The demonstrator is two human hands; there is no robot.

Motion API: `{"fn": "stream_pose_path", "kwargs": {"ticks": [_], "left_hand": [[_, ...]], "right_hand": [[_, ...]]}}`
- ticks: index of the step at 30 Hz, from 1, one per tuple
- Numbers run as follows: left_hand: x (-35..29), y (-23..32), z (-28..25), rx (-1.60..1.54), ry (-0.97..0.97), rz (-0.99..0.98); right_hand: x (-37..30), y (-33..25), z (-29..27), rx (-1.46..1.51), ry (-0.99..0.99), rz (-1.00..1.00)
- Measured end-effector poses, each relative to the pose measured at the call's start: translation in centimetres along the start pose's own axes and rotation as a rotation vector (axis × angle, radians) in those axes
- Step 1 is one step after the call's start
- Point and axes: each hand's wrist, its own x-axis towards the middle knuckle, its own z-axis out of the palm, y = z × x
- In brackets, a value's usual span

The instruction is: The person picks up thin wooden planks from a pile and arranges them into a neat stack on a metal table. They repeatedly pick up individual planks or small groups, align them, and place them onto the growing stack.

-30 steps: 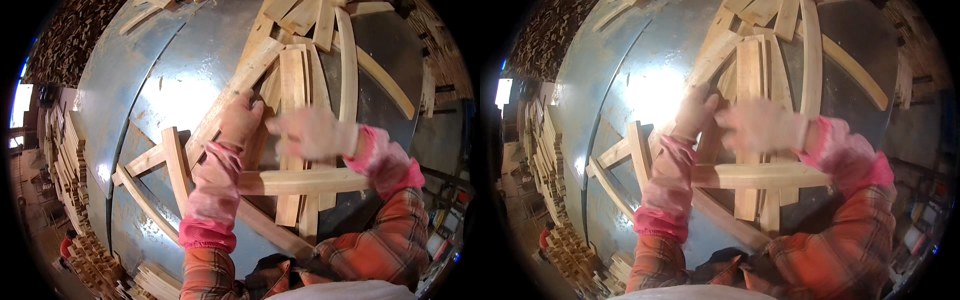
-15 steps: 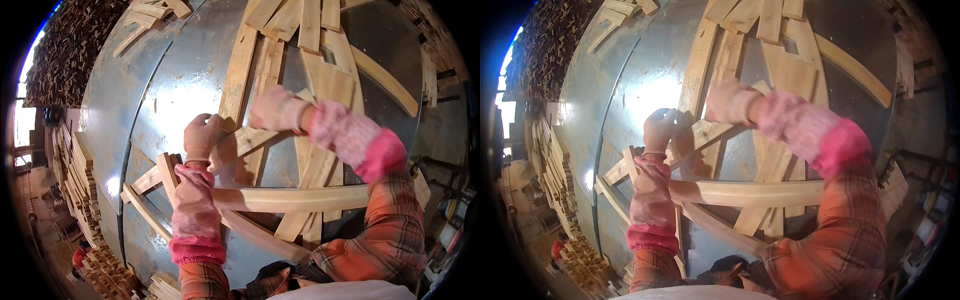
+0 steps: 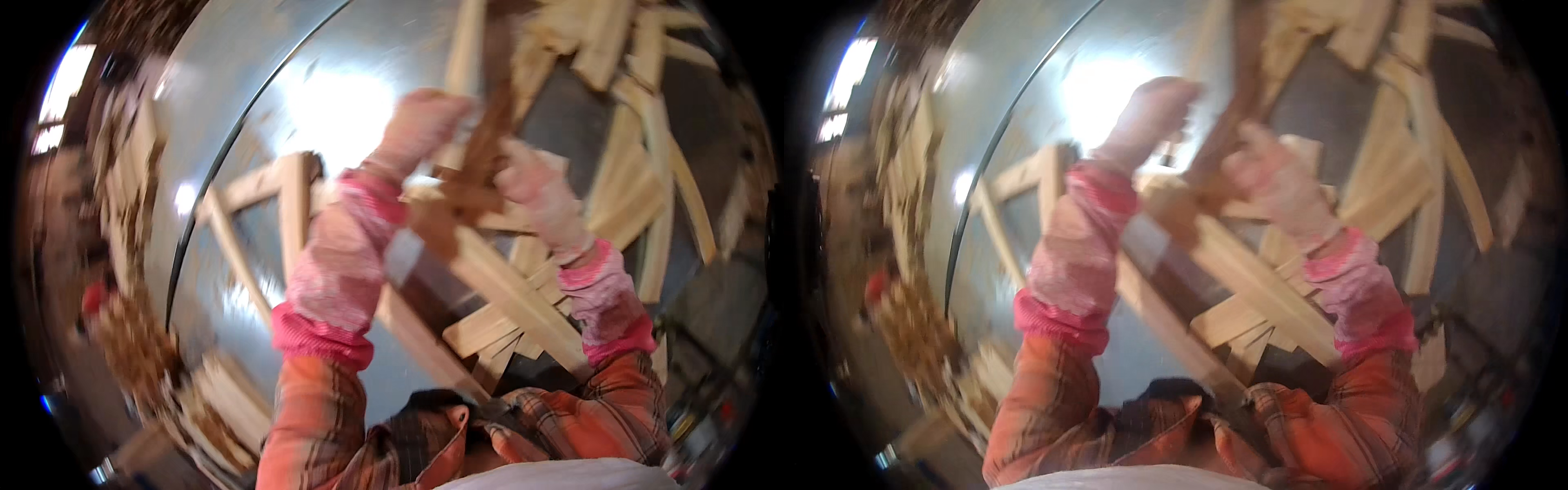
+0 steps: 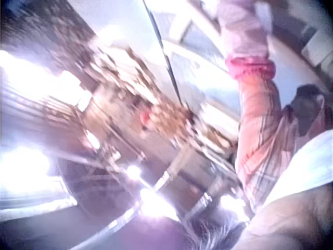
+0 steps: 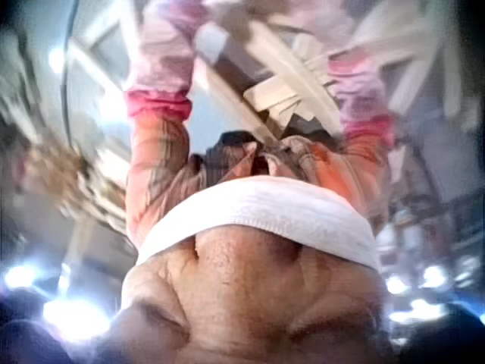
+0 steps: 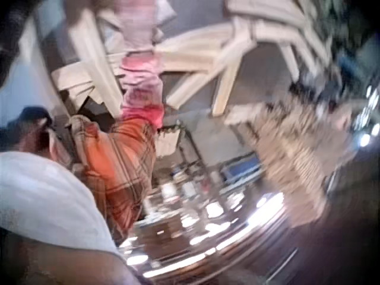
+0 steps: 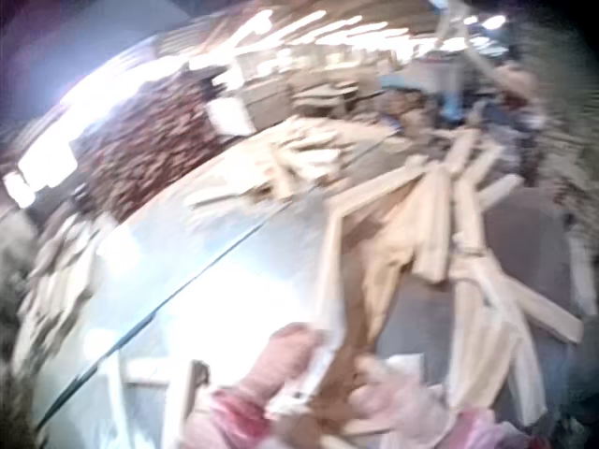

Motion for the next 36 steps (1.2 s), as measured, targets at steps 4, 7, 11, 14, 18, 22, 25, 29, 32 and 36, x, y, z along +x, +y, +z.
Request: {"fn": "stream_pose_path", "kwargs": {"ticks": [4, 7, 11, 14, 18, 22, 25, 29, 32, 36], "left_hand": [[-12.9, 1.7, 6.2, 0.281, -0.052, -0.134], [-20.0, 1.4, 2.9, 0.319, -0.170, -0.103], [-26.0, -2.7, -5.9, 0.352, 0.680, 0.085], [-28.7, -9.8, -19.5, 0.902, 0.947, -0.551], [-34.9, -18.7, -18.7, 0.366, 0.769, -0.839], [-37.9, -16.6, -18.4, 0.341, 0.831, -0.847], [-42.0, -18.3, -17.1, 0.306, 0.861, -0.684], [-40.6, -20.1, -13.6, 0.725, 0.728, -0.418], [-37.3, -15.3, -12.5, 0.456, 0.509, -0.610], [-42.0, -19.6, -14.3, 0.413, 0.515, -0.481]], "right_hand": [[-1.3, -2.0, 2.7, -0.208, 0.035, 0.111], [-3.4, 0.1, 4.7, -0.501, -0.173, -0.021], [0.1, -1.1, 3.5, -0.728, -0.016, -0.135], [11.5, -7.6, 4.1, -1.113, -0.088, -0.296], [22.4, -10.7, 6.7, -1.359, -0.433, -0.043], [9.6, -7.9, 8.8, -1.371, -0.347, -0.208], [-4.4, -2.8, 6.4, -1.532, -0.174, -0.229], [-16.7, -2.9, 7.7, -1.701, 0.004, 0.660], [-22.5, 1.0, 2.9, -1.793, 0.033, 0.367], [-22.2, 0.2, 7.0, -1.710, 0.069, 0.389]]}}
